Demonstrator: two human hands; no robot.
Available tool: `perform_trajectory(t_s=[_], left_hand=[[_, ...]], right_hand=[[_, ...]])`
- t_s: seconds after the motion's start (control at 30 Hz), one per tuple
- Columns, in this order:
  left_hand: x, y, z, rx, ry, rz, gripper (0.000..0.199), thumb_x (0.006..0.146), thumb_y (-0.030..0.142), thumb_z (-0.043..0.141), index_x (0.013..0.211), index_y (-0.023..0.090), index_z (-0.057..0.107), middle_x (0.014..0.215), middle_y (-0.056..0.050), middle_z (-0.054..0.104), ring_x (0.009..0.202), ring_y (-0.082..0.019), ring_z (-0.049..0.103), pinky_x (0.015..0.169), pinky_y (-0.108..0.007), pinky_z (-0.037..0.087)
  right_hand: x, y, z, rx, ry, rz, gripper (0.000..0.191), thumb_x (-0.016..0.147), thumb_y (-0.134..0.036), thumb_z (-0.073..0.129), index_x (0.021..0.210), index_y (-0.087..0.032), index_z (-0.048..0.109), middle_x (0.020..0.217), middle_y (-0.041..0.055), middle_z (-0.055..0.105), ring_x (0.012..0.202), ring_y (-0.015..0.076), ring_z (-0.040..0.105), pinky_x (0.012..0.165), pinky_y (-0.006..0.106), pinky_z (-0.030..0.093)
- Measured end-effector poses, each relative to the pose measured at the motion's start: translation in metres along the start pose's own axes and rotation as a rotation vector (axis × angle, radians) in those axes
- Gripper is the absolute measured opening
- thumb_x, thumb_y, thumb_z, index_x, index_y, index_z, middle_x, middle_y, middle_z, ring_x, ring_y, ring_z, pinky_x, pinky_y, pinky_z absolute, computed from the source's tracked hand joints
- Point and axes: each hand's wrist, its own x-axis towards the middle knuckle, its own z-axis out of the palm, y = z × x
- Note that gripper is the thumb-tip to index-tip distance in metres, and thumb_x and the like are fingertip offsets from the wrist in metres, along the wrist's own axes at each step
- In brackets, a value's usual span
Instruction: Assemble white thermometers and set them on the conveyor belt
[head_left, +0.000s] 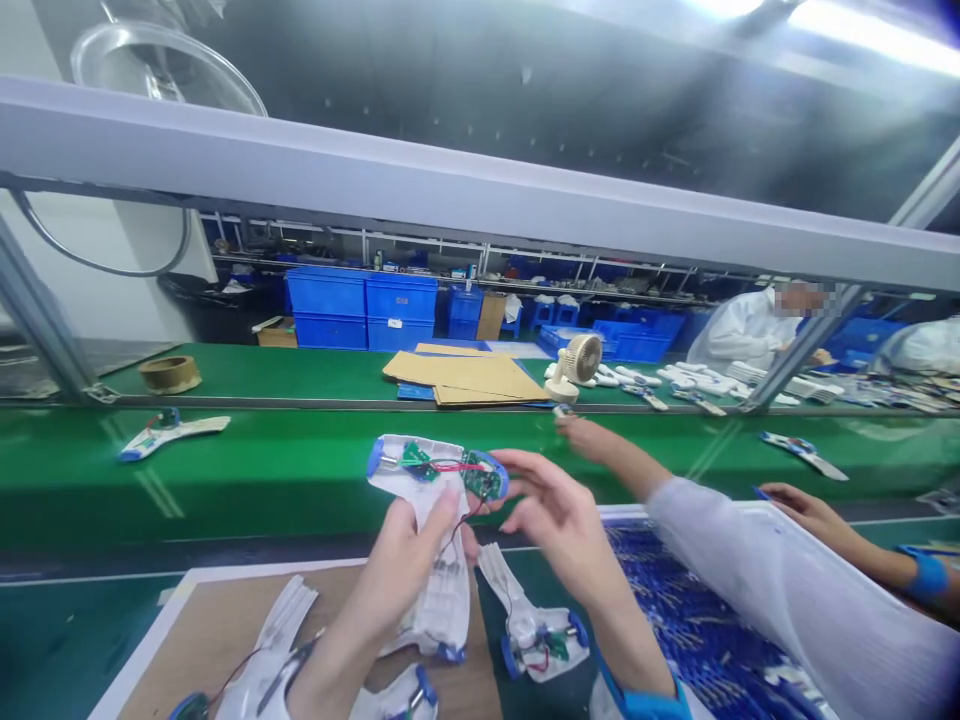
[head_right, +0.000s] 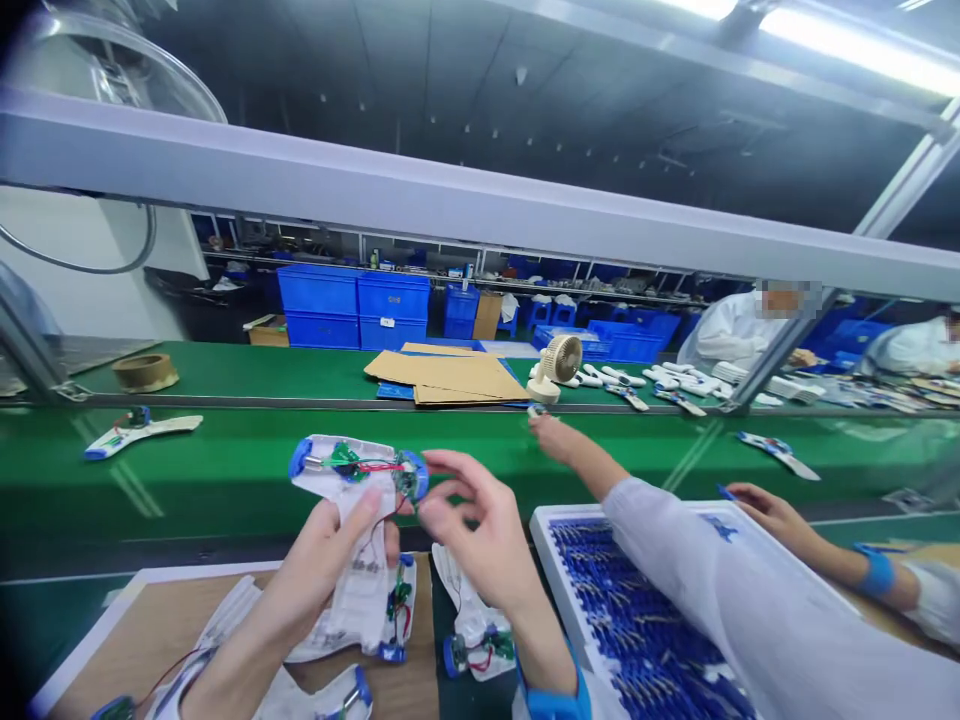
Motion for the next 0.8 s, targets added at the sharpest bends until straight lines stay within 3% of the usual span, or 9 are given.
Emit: perform_trajectory(t_s=[0.07,0.17,0.3,0.37,0.4,0.5,0.6,0.7,0.8], left_hand=[[0.000,0.000,0.007,0.073,0.059,0.073,0.049,0.078,0.061,0.068,0.096,0.015,0.069,0.085,-0.008,0.072,0.088,-0.025,0.067,0.084,-0.033,0.053],[-0.003,0.002,0.006,0.138,-0.017,0.113,0.047,0.077,0.048,0.075,0.114,0.020,0.068,0.114,-0.011,0.071,0.120,-0.031,0.058,0.111,-0.045,0.038],[0.000,0.007,-0.020,0.057,-0.365,0.027,0.101,0.049,0.067,0.087,0.135,0.023,0.058,0.128,-0.016,0.066,0.115,-0.036,0.064,0.086,-0.044,0.058],[0.004,0.006,-0.030,-0.128,-0.562,-0.090,0.125,0.042,0.094,0.065,0.141,0.019,0.052,0.132,-0.021,0.062,0.111,-0.039,0.066,0.069,-0.039,0.062],[0.005,0.004,-0.031,-0.155,-0.573,-0.117,0.122,0.050,0.099,0.052,0.142,0.018,0.050,0.132,-0.022,0.061,0.108,-0.037,0.068,0.065,-0.037,0.061],[0.004,-0.003,-0.019,-0.096,-0.435,-0.129,0.090,0.078,0.086,0.044,0.140,0.020,0.051,0.127,-0.019,0.065,0.099,-0.032,0.072,0.060,-0.035,0.061],[-0.001,-0.006,0.000,-0.004,-0.252,-0.048,0.067,0.085,0.073,0.053,0.130,0.023,0.060,0.127,-0.013,0.067,0.118,-0.032,0.063,0.085,-0.042,0.060],[-0.003,-0.004,0.008,0.045,-0.136,0.055,0.061,0.084,0.073,0.056,0.117,0.023,0.068,0.127,-0.008,0.067,0.136,-0.028,0.047,0.115,-0.041,0.039],[-0.004,-0.003,0.010,0.039,-0.136,0.020,0.060,0.087,0.071,0.052,0.119,0.023,0.066,0.120,-0.009,0.070,0.114,-0.029,0.065,0.093,-0.040,0.057]], right_hand=[[-0.007,-0.007,0.004,-0.086,0.076,0.002,0.042,0.081,-0.049,0.073,0.106,-0.017,0.071,0.078,0.0049,0.072,0.053,0.0117,0.065,0.044,0.018,0.054],[-0.010,-0.012,0.001,-0.192,0.156,-0.048,0.019,0.085,-0.032,0.070,0.096,-0.017,0.074,0.070,0.0021,0.072,0.048,0.0106,0.064,0.043,0.015,0.054],[-0.010,-0.014,-0.013,-0.309,0.215,-0.225,0.012,0.084,-0.021,0.071,0.095,-0.021,0.075,0.086,0.0011,0.076,0.061,0.0125,0.071,0.057,0.018,0.061],[-0.010,-0.015,-0.017,-0.374,0.226,-0.343,0.017,0.083,-0.015,0.071,0.097,-0.022,0.075,0.094,0.0009,0.076,0.073,0.0135,0.073,0.070,0.020,0.062],[-0.011,-0.016,-0.017,-0.401,0.211,-0.407,0.019,0.083,-0.011,0.070,0.098,-0.022,0.074,0.095,0.0008,0.076,0.078,0.0137,0.073,0.075,0.020,0.062],[-0.012,-0.018,-0.013,-0.450,0.125,-0.568,0.024,0.084,-0.004,0.066,0.101,-0.019,0.071,0.098,0.0020,0.076,0.088,0.0128,0.073,0.083,0.018,0.059],[-0.013,-0.020,-0.009,-0.469,0.056,-0.605,0.024,0.085,-0.002,0.062,0.104,-0.017,0.069,0.101,0.0040,0.075,0.093,0.0126,0.072,0.086,0.017,0.058],[-0.014,-0.022,-0.010,-0.417,-0.044,-0.450,0.025,0.086,-0.011,0.064,0.109,-0.018,0.068,0.103,0.0033,0.075,0.087,0.0119,0.073,0.080,0.016,0.060],[-0.015,-0.023,-0.011,-0.278,-0.049,-0.223,0.013,0.088,-0.020,0.065,0.100,-0.019,0.070,0.090,0.0009,0.075,0.069,0.0098,0.072,0.064,0.013,0.060]])
